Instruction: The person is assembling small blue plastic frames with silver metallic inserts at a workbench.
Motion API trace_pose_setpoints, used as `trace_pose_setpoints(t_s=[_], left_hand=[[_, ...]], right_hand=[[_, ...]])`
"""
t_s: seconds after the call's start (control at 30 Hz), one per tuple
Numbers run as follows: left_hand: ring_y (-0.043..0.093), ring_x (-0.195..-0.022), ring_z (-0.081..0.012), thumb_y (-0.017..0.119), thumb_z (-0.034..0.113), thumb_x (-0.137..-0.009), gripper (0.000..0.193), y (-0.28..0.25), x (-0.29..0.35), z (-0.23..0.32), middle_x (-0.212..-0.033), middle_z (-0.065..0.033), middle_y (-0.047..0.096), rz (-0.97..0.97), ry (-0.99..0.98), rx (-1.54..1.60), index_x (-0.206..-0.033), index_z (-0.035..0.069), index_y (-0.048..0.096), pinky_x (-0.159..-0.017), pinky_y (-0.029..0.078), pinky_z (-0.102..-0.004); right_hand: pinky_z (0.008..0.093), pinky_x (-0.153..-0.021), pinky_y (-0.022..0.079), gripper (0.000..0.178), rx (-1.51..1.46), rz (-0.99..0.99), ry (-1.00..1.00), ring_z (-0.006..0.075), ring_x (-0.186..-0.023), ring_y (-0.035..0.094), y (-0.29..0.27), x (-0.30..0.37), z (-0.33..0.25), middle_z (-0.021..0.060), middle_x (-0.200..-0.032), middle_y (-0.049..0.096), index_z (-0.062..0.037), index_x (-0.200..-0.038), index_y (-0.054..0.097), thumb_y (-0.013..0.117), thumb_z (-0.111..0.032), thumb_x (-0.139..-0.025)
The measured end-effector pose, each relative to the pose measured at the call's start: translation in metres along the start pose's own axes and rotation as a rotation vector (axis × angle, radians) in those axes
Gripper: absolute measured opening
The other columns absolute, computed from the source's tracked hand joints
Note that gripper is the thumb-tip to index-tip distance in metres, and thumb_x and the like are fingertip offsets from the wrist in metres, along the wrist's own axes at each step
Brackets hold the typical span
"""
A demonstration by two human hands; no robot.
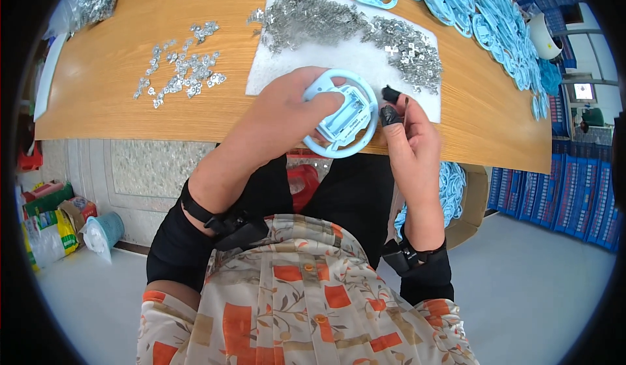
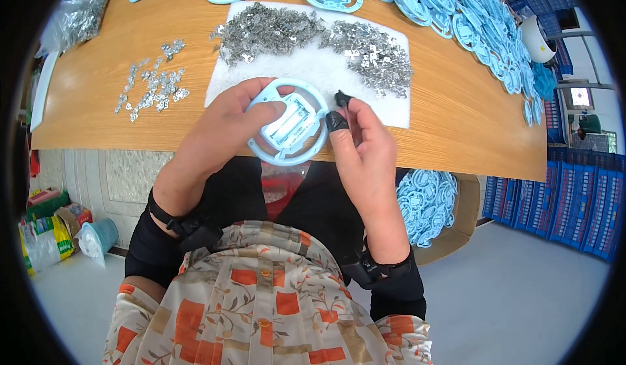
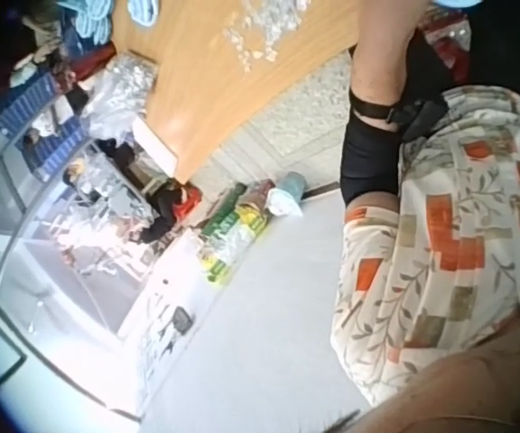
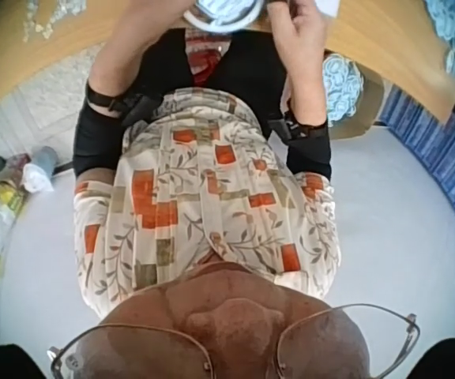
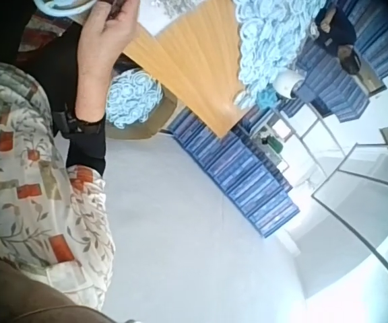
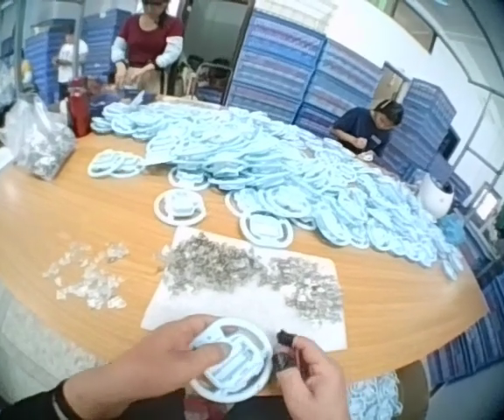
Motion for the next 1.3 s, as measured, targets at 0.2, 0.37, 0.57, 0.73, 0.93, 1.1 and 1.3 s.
trace_pose_setpoints(t_s=[0.2,0.37,0.57,0.73,0.93,1.1,1.3], left_hand=[[0.065,-0.096,-0.0111,0.062,0.015,-0.094,0.042,0.007,0.021,0.004,-0.111,-0.0049,0.068,0.015,0.065,-0.084,-0.133,0.001,0.055,-0.084,0.053,-0.025],[0.064,-0.095,-0.0105,0.061,0.011,-0.092,0.042,0.01,0.027,0.014,-0.106,-0.0045,0.069,-0.015,0.317,-0.414,-0.133,0.003,0.057,-0.086,0.052,-0.0265],[0.064,-0.094,-0.0104,0.059,0.009,-0.09,0.041,0.005,0.027,0.006,-0.106,-0.0056,0.069,-0.051,0.211,-0.494,-0.13,0.002,0.057,-0.085,0.053,-0.0274],[0.067,-0.089,-0.0124,0.055,0.017,-0.092,0.044,0.004,0.03,-0.007,-0.111,-0.0092,0.066,-0.146,-0.065,0.426,-0.134,0.001,0.053,-0.078,0.055,-0.0258],[0.066,-0.086,-0.0136,0.044,0.02,-0.089,0.051,0.012,0.038,-0.014,-0.107,-0.0085,0.064,-0.218,-0.208,0.664,-0.134,-0.003,0.052,-0.072,0.057,-0.0257],[0.063,-0.079,-0.0121,0.046,0.018,-0.088,0.048,0.001,0.046,-0.024,-0.101,-0.0067,0.062,-0.388,-0.279,0.768,-0.131,-0.002,0.054,-0.065,0.054,-0.0238],[0.067,-0.093,-0.0173,0.055,0.017,-0.083,0.052,-0.024,0.078,-0.016,-0.115,-0.0128,0.065,-0.233,-0.227,0.589,-0.13,-0.004,0.052,-0.081,0.055,-0.0261]], right_hand=[[0.0154,-0.048,0.032,0.016,-0.776,-0.319,0.419,0.0021,-0.057,0.048,0.002,0.008,0.007,0.0004,-0.082,0.066,-0.0035,-0.111,0.059,0.058,-0.014,-0.099],[0.0155,-0.048,0.031,0.015,-0.731,-0.365,0.4,0.0018,-0.057,0.047,0.005,0.014,0.0,0.0001,-0.083,0.065,-0.0029,-0.111,0.06,0.057,-0.011,-0.099],[0.017,-0.052,0.036,0.018,-0.652,-0.351,0.42,0.0031,-0.06,0.048,0.004,0.017,-0.007,0.0005,-0.086,0.065,-0.0004,-0.113,0.06,0.054,-0.006,-0.097],[0.0215,-0.06,0.045,0.03,-0.725,-0.346,0.179,0.0057,-0.069,0.055,0.011,0.018,-0.026,0.0003,-0.092,0.064,0.0035,-0.119,0.059,0.056,0.003,-0.09],[0.0241,-0.064,0.05,0.028,-0.387,-0.209,-0.058,0.0067,-0.073,0.062,0.023,0.007,-0.027,0.0036,-0.08,0.067,-0.0021,-0.1,0.057,0.072,0.003,-0.077],[0.0276,-0.052,0.046,0.021,0.054,-0.195,-0.376,0.0148,-0.056,0.058,0.015,0.0,-0.035,0.0054,-0.064,0.058,-0.0036,-0.086,0.062,0.074,0.002,-0.07],[0.027,-0.063,0.046,0.026,-0.183,-0.78,-0.186,0.0122,-0.071,0.059,0.026,-0.027,-0.055,0.0081,-0.084,0.063,0.0018,-0.099,0.067,0.068,0.001,-0.072]])
Point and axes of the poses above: each hand's wrist, its own x-axis away from the middle knuckle, its own y-axis out of the palm, z = x × y, the point moved 2 cm from there along -x, towards the middle knuckle
